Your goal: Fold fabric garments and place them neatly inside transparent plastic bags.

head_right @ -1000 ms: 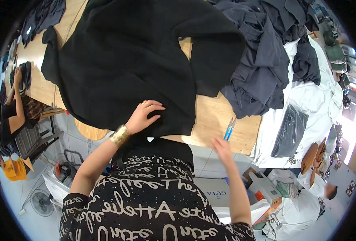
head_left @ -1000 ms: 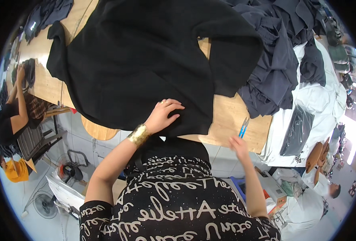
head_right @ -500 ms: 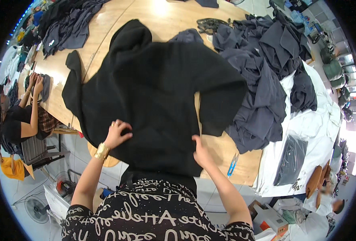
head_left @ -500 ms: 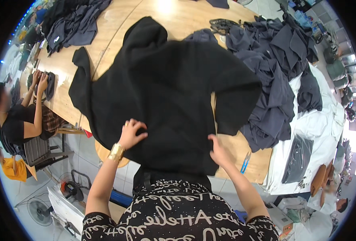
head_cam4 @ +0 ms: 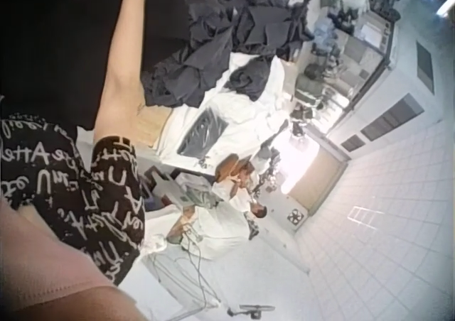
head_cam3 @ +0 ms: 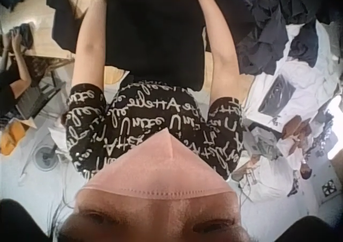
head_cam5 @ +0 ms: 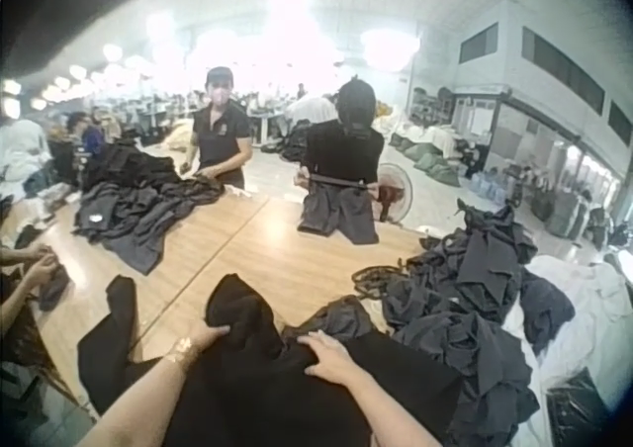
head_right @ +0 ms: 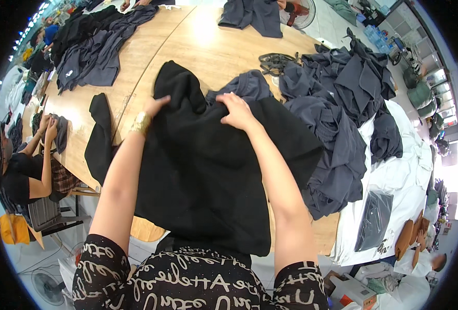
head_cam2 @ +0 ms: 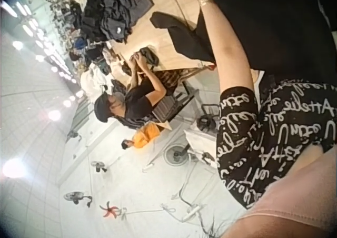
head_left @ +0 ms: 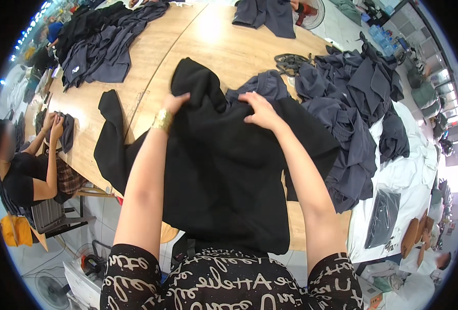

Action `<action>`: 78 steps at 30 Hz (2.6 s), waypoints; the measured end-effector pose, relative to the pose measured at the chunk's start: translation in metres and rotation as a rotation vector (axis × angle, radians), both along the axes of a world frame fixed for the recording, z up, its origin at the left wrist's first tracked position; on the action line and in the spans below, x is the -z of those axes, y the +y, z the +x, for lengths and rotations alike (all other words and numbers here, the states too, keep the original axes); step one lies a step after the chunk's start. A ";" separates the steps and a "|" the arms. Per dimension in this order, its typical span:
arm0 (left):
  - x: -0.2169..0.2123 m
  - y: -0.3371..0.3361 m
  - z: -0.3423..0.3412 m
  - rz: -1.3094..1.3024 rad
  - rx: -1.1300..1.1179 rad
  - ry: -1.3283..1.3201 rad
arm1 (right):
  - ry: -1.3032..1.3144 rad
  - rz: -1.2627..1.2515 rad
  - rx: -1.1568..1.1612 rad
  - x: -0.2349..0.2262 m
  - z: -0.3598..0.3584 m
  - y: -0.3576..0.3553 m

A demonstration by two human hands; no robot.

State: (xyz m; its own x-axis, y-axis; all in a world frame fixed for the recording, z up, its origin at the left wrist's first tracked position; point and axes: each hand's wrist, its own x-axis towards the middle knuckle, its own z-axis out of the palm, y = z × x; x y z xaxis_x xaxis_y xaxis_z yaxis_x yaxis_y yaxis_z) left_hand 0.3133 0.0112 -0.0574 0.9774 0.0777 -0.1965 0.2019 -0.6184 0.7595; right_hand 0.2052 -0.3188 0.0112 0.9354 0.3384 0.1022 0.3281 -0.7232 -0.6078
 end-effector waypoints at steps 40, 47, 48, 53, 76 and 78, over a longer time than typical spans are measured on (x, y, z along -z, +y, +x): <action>-0.368 0.117 -0.021 -0.660 0.242 -0.331 | 0.445 0.646 0.460 -0.174 -0.305 -0.148; -0.218 0.100 0.028 0.231 0.541 -0.518 | -0.617 -0.822 0.904 -0.104 -0.125 -0.149; -0.184 0.103 0.026 0.372 0.459 -0.549 | -0.629 -0.507 0.772 -0.084 -0.118 -0.117; -0.097 0.135 0.035 0.298 0.335 -0.232 | -0.198 -0.436 0.512 0.115 -0.196 -0.028; -0.119 0.177 0.040 -0.419 0.225 0.522 | 0.309 -0.194 1.221 0.060 -0.121 -0.088; -0.122 0.188 0.028 -0.503 0.241 0.314 | 0.386 1.063 0.943 0.028 -0.138 -0.092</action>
